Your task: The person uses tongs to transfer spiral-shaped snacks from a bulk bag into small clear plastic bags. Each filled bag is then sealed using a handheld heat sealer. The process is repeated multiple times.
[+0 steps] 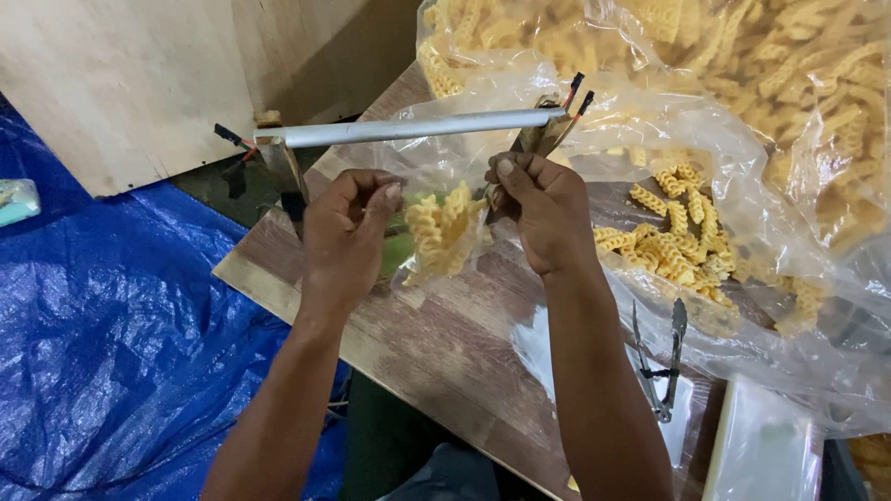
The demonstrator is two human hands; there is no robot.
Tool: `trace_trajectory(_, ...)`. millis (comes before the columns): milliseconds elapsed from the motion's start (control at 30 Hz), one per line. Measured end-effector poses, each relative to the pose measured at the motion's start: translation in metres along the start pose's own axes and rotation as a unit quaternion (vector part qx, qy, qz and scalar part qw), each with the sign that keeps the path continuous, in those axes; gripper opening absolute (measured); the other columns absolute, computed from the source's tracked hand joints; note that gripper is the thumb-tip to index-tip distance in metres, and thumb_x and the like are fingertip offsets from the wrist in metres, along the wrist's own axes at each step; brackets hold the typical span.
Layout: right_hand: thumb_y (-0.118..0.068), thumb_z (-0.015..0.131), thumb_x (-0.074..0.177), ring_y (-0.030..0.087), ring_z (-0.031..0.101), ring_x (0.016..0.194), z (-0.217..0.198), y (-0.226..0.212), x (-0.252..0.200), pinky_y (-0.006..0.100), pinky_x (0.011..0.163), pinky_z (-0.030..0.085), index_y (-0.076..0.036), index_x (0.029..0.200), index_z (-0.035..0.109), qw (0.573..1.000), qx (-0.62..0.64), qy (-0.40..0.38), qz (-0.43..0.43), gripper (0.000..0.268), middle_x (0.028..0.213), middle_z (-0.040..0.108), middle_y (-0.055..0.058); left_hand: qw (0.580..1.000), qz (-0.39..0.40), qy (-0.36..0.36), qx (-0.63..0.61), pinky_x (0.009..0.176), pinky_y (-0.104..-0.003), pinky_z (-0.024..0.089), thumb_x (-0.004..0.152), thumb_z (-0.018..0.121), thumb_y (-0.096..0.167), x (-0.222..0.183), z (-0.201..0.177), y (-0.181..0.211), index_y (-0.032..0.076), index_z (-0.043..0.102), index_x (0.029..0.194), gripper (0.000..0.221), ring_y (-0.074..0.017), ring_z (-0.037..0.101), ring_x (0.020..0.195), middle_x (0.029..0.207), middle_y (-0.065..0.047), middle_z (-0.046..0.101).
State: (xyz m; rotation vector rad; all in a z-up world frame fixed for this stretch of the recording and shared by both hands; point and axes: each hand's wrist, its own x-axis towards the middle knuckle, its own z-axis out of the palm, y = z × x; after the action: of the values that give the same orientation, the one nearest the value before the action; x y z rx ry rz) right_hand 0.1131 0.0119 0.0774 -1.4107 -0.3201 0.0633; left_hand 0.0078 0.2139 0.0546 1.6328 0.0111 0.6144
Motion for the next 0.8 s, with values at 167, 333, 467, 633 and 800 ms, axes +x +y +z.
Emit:
trace_trajectory(167, -0.012, 0.067, 0.102, 0.014, 0.061, 0.067, -0.001, 0.001, 0.001, 0.026, 0.061, 0.055, 0.005, 0.104, 0.070, 1.000, 0.009, -0.007, -0.002, 0.018, 0.084, 0.065, 0.011, 0.997, -0.046, 0.043, -0.049, 0.078, -0.039, 0.052, 0.110, 0.060, 0.018, 0.002, 0.005, -0.001, 0.008, 0.068, 0.110, 0.012, -0.0134, 0.063, 0.089, 0.090, -0.007, 0.067)
trace_trajectory(333, -0.011, 0.066, 0.103, 0.013, 0.060, 0.066, 0.001, 0.003, 0.005, 0.026, 0.060, 0.053, 0.005, 0.104, 0.069, 1.000, 0.011, -0.006, -0.005, 0.016, 0.085, 0.066, 0.011, 0.995, -0.052, 0.056, -0.062, 0.078, -0.036, 0.051, 0.110, 0.060, 0.016, 0.004, 0.004, 0.004, 0.007, 0.070, 0.106, 0.014, -0.0135, 0.063, 0.085, 0.087, -0.008, 0.069)
trace_trajectory(467, -0.011, 0.065, 0.103, 0.012, 0.061, 0.067, 0.002, 0.003, 0.006, 0.024, 0.061, 0.053, 0.005, 0.104, 0.068, 1.000, -0.001, -0.005, -0.008, 0.016, 0.085, 0.066, 0.010, 0.994, -0.038, 0.063, -0.076, 0.076, -0.036, 0.047, 0.112, 0.056, 0.015, 0.006, 0.007, 0.007, 0.006, 0.068, 0.106, 0.016, -0.0129, 0.057, 0.083, 0.085, -0.006, 0.064)
trace_trajectory(633, -0.011, 0.066, 0.102, 0.011, 0.060, 0.066, 0.007, 0.001, 0.005, 0.023, 0.060, 0.052, 0.005, 0.104, 0.069, 1.000, -0.002, 0.008, -0.009, 0.016, 0.087, 0.067, 0.012, 0.991, -0.024, 0.077, -0.104, 0.076, -0.039, 0.045, 0.112, 0.056, 0.012, 0.006, 0.008, 0.013, 0.002, 0.068, 0.107, 0.016, -0.0128, 0.052, 0.083, 0.084, -0.008, 0.061)
trace_trajectory(800, -0.011, 0.064, 0.104, 0.012, 0.060, 0.065, 0.009, 0.001, 0.007, 0.025, 0.058, 0.052, 0.006, 0.107, 0.070, 1.000, -0.020, 0.010, -0.018, 0.018, 0.087, 0.069, 0.014, 0.996, -0.008, 0.060, -0.064, 0.073, -0.045, 0.042, 0.113, 0.051, 0.014, 0.008, 0.008, 0.013, 0.003, 0.065, 0.113, 0.018, -0.0143, 0.052, 0.084, 0.088, -0.008, 0.061)
